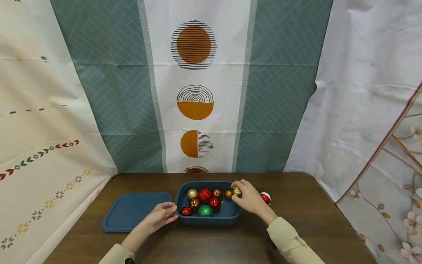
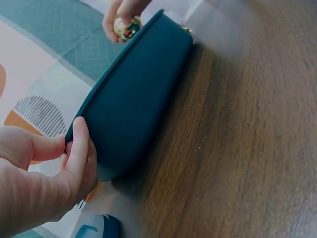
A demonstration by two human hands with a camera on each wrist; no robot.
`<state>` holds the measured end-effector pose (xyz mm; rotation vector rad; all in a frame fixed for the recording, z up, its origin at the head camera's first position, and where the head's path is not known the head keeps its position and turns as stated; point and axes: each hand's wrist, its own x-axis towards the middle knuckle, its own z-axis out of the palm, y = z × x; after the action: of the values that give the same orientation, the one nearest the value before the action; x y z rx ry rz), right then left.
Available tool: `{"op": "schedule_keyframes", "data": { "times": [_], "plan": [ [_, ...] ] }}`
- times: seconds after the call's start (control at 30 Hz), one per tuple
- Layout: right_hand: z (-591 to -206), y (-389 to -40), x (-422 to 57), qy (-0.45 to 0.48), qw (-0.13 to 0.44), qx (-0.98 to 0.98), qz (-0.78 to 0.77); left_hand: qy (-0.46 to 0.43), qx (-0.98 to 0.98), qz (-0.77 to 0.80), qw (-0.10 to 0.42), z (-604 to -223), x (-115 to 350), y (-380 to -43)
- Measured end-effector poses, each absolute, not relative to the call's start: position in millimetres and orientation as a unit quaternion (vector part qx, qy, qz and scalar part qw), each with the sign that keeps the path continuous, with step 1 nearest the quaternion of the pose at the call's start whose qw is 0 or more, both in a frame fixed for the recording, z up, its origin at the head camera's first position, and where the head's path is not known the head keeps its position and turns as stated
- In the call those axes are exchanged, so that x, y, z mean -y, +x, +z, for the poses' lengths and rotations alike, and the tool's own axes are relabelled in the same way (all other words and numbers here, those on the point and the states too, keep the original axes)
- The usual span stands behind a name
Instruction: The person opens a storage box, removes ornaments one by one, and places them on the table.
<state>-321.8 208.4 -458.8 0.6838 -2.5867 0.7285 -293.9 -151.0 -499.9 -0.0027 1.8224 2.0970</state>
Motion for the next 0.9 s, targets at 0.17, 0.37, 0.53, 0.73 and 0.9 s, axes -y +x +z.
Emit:
{"op": "schedule_keyframes", "data": {
  "times": [0.17, 0.37, 0.53, 0.73, 0.9],
  "plan": [
    [-456, -321, -218, 0.229, 0.187, 0.915, 0.273, -0.005, -0.645, 0.743, 0.180, -499, 151, -293],
    [-456, -320, -233, 0.203, 0.188, 0.922, 0.273, -0.010, -0.644, 0.743, 0.182, -500, 150, -293],
    [-462, -318, -249, 0.186, 0.171, 0.932, 0.259, -0.008, -0.644, 0.743, 0.183, -499, 151, -294],
    [-466, -313, -271, 0.176, 0.159, 0.942, 0.239, -0.007, -0.641, 0.746, 0.183, -497, 150, -293],
    [-468, -309, -288, 0.161, 0.153, 0.946, 0.236, -0.008, -0.638, 0.747, 0.186, -500, 150, -295]
  ]
}}
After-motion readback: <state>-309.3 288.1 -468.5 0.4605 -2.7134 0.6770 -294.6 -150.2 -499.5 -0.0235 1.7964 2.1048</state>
